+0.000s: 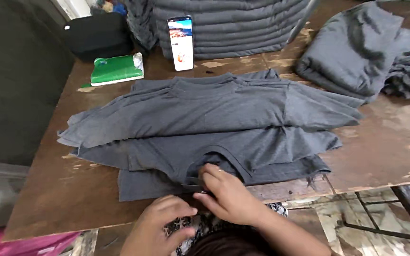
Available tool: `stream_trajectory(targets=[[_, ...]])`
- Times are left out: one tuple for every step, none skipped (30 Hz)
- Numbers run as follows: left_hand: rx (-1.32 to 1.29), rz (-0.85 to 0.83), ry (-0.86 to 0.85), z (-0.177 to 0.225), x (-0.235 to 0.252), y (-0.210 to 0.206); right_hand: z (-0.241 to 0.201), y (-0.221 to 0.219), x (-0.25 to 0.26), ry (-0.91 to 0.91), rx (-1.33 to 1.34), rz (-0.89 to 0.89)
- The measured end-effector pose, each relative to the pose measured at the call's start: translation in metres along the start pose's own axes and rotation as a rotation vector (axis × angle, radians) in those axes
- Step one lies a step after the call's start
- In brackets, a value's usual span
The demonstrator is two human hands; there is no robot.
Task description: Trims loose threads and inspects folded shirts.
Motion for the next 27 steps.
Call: stream_trajectory(targets=[[-0.090, -0.041, -0.006, 0.002, -0.002, 0.007, 0.009, 0.017, -0.006, 0.006, 0.042, 0.010], [-0.136, -0.039, -0.008, 0.002, -0.003, 0.012, 0.020, 0.035, -0.013, 0.003, 0.052, 0.036], [-0.131, -0.025, -0.003, 0.002, -0.004, 0.017, 0.034, 0.053, -0.020, -0.016, 0.022, 0.072], [-0.086, 0.000, 0.014, 0.001, -0.006, 0.022, 0.048, 0.070, -0.029, -0.057, -0.042, 0.114], [-0.004, 0.046, 0.037, -0.002, -0.007, 0.025, 0.062, 0.087, -0.037, -0.115, -0.129, 0.162], [0.122, 0.107, 0.073, -0.005, -0.009, 0.026, 0.076, 0.100, -0.045, -0.185, -0.223, 0.202], [0.269, 0.174, 0.115, -0.010, -0.009, 0.026, 0.090, 0.111, -0.051, -0.259, -0.306, 0.229], [0.416, 0.225, 0.144, -0.017, -0.008, 0.025, 0.103, 0.119, -0.056, -0.332, -0.374, 0.245], [0.549, 0.249, 0.170, -0.025, -0.006, 0.025, 0.116, 0.123, -0.058, -0.385, -0.428, 0.254], [0.648, 0.239, 0.202, -0.034, -0.002, 0.025, 0.125, 0.125, -0.059, -0.409, -0.462, 0.251], [0.707, 0.203, 0.225, -0.042, 0.004, 0.025, 0.129, 0.127, -0.058, -0.403, -0.483, 0.240], [0.741, 0.165, 0.224, -0.050, 0.011, 0.027, 0.130, 0.133, -0.054, -0.381, -0.491, 0.229], [0.773, 0.139, 0.208, -0.055, 0.020, 0.032, 0.128, 0.142, -0.048, -0.348, -0.486, 0.233], [0.803, 0.114, 0.190, -0.058, 0.032, 0.042, 0.126, 0.155, -0.040, -0.312, -0.476, 0.260], [0.812, 0.095, 0.170, -0.058, 0.046, 0.056, 0.124, 0.171, -0.030, -0.272, -0.466, 0.309], [0.802, 0.099, 0.155, -0.058, 0.062, 0.070, 0.123, 0.188, -0.017, -0.245, -0.457, 0.356], [0.782, 0.119, 0.154, -0.060, 0.078, 0.083, 0.122, 0.205, -0.003, -0.240, -0.435, 0.385], [0.755, 0.139, 0.172, -0.063, 0.095, 0.094, 0.123, 0.219, 0.012, -0.241, -0.413, 0.405], [0.736, 0.146, 0.200, -0.070, 0.112, 0.102, 0.127, 0.228, 0.029, -0.251, -0.381, 0.410], [0.730, 0.139, 0.245, -0.080, 0.127, 0.106, 0.135, 0.233, 0.047, -0.283, -0.368, 0.390], [0.748, 0.112, 0.289, -0.094, 0.141, 0.108, 0.145, 0.232, 0.066, -0.328, -0.375, 0.347], [0.778, 0.071, 0.310, -0.113, 0.151, 0.108, 0.158, 0.226, 0.084, -0.374, -0.389, 0.296], [0.815, 0.036, 0.285, -0.138, 0.155, 0.107, 0.172, 0.217, 0.100, -0.396, -0.403, 0.254], [0.841, 0.008, 0.255, -0.161, 0.156, 0.105, 0.186, 0.207, 0.112, -0.390, -0.416, 0.240], [0.867, -0.015, 0.247, -0.178, 0.157, 0.103, 0.197, 0.199, 0.121, -0.359, -0.430, 0.265], [0.892, -0.044, 0.266, -0.187, 0.159, 0.103, 0.203, 0.196, 0.128, -0.336, -0.450, 0.297], [0.896, -0.093, 0.317, -0.190, 0.164, 0.104, 0.206, 0.195, 0.134, -0.331, -0.478, 0.313]])
Point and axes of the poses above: each hand's wrist, its own x-axis towards the middle knuckle, its own y-axis out of the back of the hand, z = x × y, the point moved 1 cm from there along x, towards the middle knuckle, and after that the axes turned 15 degrees about -y, right-handed, at the moved point
